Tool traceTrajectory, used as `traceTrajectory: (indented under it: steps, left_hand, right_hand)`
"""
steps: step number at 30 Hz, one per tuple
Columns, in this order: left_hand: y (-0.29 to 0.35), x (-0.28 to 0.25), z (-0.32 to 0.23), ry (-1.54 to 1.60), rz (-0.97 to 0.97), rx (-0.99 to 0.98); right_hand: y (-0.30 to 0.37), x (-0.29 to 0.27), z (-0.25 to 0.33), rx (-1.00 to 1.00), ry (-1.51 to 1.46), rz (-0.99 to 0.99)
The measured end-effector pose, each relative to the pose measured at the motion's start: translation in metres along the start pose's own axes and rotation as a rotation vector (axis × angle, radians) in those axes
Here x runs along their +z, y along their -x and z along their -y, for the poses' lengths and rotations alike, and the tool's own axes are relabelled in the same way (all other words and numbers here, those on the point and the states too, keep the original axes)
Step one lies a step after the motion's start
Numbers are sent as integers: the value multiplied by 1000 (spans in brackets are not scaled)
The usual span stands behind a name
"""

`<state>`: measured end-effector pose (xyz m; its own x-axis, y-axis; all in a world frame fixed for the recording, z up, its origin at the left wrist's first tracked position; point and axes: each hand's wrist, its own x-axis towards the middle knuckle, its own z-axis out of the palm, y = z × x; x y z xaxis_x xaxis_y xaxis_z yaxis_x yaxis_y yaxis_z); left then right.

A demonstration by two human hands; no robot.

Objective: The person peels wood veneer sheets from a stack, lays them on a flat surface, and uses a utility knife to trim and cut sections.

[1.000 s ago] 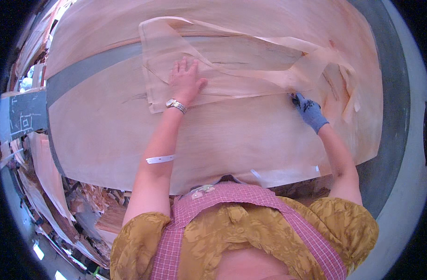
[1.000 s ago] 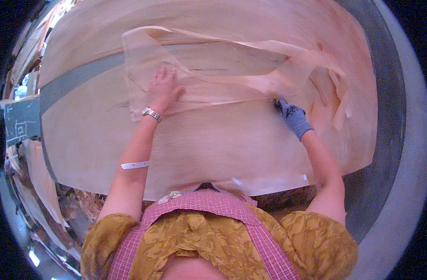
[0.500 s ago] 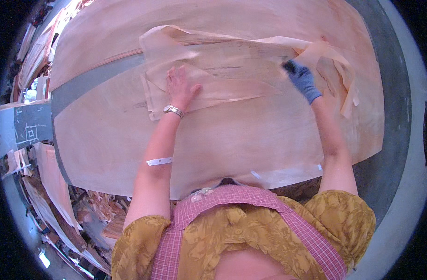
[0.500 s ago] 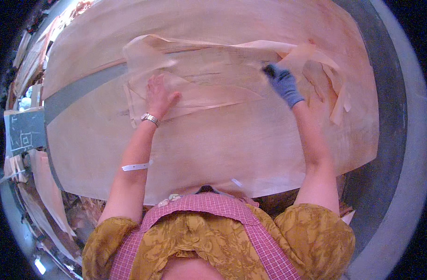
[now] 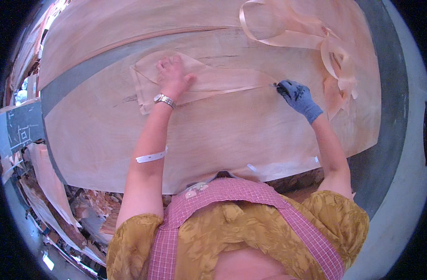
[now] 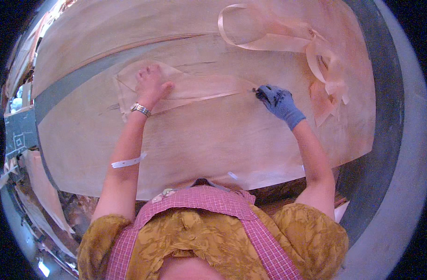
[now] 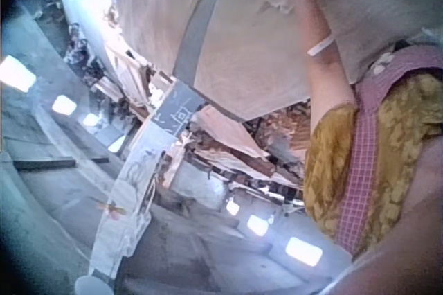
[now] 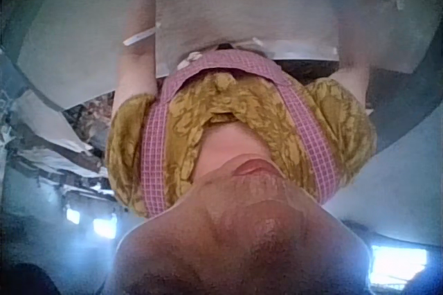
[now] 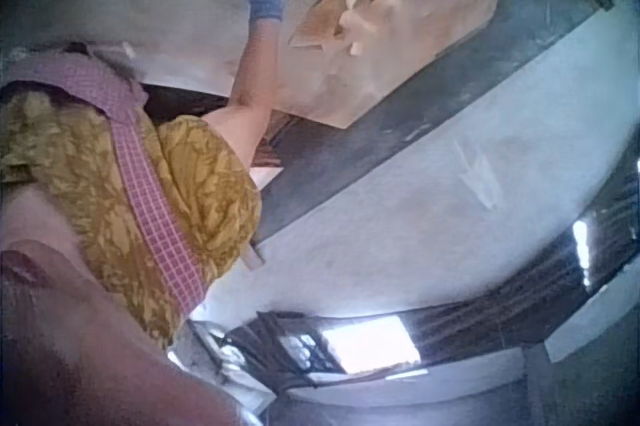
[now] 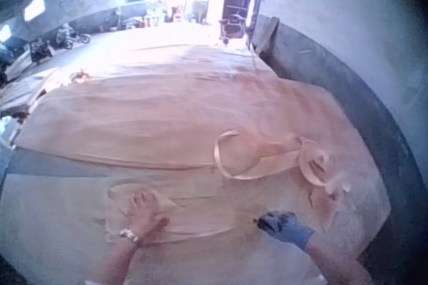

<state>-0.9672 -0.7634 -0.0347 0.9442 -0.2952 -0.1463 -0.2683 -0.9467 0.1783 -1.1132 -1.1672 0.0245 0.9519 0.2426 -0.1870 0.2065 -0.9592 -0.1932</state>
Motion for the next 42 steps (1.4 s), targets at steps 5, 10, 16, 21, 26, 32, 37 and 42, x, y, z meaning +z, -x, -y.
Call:
traceTrajectory:
  steps: [5,10,16,21,26,32,37,42]
  left_hand:
    - [-1,10,6,-25,-100,42]
    - [2,5,2,19,-124,22]
    - [2,-5,-2,-45,-94,5]
    - [4,-14,-7,13,-73,-45]
    - [7,-22,-8,78,-75,-34]
    - [2,-9,-2,0,9,-16]
    - [7,-19,-3,30,82,-71]
    - [-6,-41,-3,75,173,-57]
  right_hand:
    - [-26,13,-15,-113,109,98]
    - [-36,9,-15,-125,84,168]
    - [-46,3,-16,-213,10,123]
    - [-49,2,-21,-144,41,211]
    - [-35,-5,-64,-51,63,267]
    - [-3,-7,-93,6,34,140]
    - [-30,-3,44,-254,-168,-99]
    - [-78,50,171,-424,-143,-308]
